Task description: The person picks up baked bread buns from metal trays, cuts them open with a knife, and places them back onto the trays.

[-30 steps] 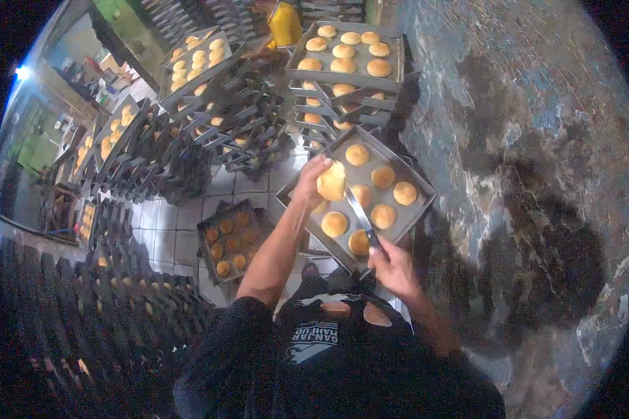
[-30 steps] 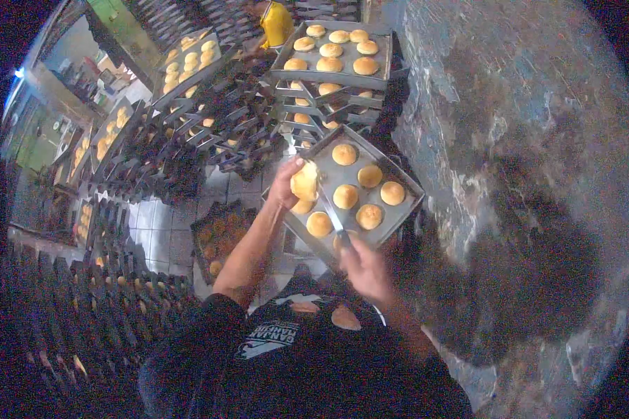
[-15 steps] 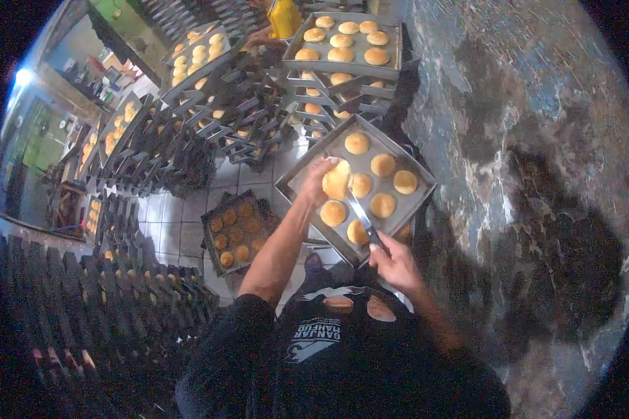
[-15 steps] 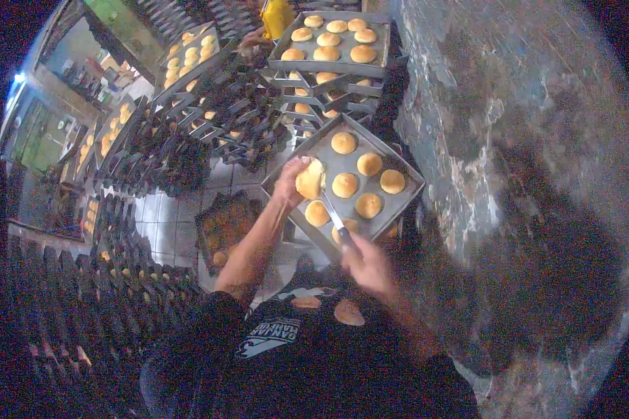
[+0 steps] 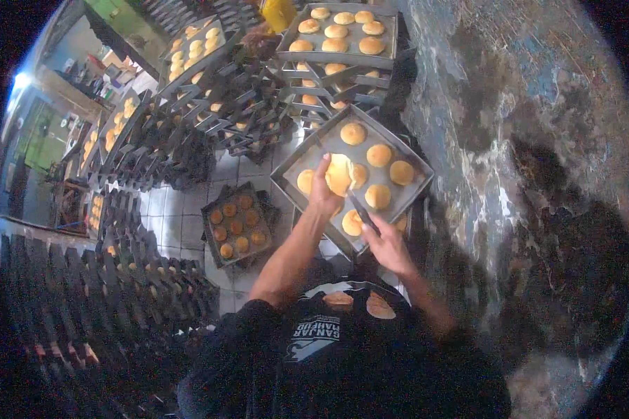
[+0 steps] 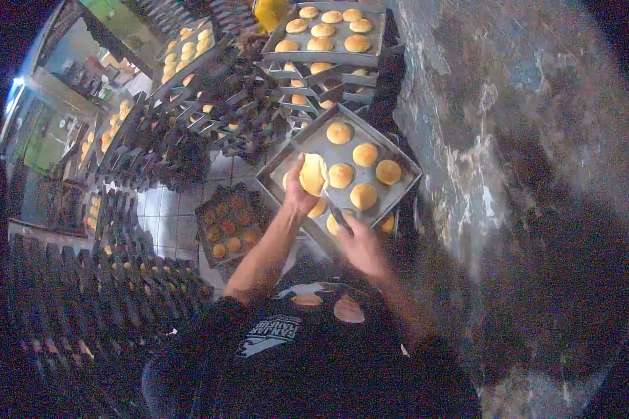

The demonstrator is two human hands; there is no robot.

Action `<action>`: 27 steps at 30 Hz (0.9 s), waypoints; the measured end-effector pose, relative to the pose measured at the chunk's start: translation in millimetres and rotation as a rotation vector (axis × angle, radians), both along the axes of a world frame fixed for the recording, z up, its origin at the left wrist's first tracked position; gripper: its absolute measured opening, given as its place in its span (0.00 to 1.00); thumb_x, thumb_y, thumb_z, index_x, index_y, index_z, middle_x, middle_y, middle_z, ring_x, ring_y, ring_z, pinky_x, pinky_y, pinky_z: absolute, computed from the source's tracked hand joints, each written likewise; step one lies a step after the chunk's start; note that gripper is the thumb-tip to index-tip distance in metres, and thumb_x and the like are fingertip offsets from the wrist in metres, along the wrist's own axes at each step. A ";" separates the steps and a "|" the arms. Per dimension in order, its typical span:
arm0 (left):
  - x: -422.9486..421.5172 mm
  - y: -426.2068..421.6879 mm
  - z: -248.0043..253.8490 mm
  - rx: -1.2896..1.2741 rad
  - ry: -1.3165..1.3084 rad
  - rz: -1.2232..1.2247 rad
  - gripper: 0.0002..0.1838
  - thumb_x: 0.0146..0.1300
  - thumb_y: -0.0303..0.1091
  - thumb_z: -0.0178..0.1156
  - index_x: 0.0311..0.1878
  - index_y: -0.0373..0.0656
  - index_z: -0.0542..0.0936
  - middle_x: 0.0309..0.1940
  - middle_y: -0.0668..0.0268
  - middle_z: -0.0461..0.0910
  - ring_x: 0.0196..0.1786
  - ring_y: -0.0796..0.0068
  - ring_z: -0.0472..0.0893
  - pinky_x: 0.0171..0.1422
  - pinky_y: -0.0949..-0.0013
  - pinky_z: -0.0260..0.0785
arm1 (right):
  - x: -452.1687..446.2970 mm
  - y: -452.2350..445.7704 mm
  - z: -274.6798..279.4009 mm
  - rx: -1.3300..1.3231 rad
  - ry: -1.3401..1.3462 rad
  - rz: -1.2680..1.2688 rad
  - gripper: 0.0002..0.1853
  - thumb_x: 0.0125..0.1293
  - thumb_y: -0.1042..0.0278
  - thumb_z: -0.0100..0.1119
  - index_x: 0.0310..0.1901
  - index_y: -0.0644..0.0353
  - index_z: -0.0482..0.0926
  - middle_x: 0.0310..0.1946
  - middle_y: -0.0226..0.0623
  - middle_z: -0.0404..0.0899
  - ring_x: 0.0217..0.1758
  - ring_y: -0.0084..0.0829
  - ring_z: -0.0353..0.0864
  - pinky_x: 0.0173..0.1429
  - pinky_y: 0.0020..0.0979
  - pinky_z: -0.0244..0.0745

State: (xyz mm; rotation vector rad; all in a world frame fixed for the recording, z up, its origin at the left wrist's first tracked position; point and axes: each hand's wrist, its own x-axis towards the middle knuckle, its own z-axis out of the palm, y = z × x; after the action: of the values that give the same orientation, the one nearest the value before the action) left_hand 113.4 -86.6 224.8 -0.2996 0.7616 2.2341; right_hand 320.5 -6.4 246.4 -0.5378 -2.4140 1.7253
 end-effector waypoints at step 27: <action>-207.4 5.8 -191.6 -1.125 0.923 -0.331 0.24 0.70 0.52 0.60 0.55 0.39 0.80 0.47 0.51 0.83 0.46 0.58 0.85 0.50 0.55 0.78 | 25.9 -34.6 -61.7 -0.548 -0.601 -0.458 0.16 0.71 0.67 0.57 0.58 0.61 0.79 0.26 0.27 0.79 0.18 0.14 0.66 0.21 0.21 0.60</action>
State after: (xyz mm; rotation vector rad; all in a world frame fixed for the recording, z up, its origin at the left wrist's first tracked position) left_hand -93.9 -80.7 33.3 0.3719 2.3184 1.3304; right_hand 346.5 -41.0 184.7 -1.7332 -1.8151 2.1956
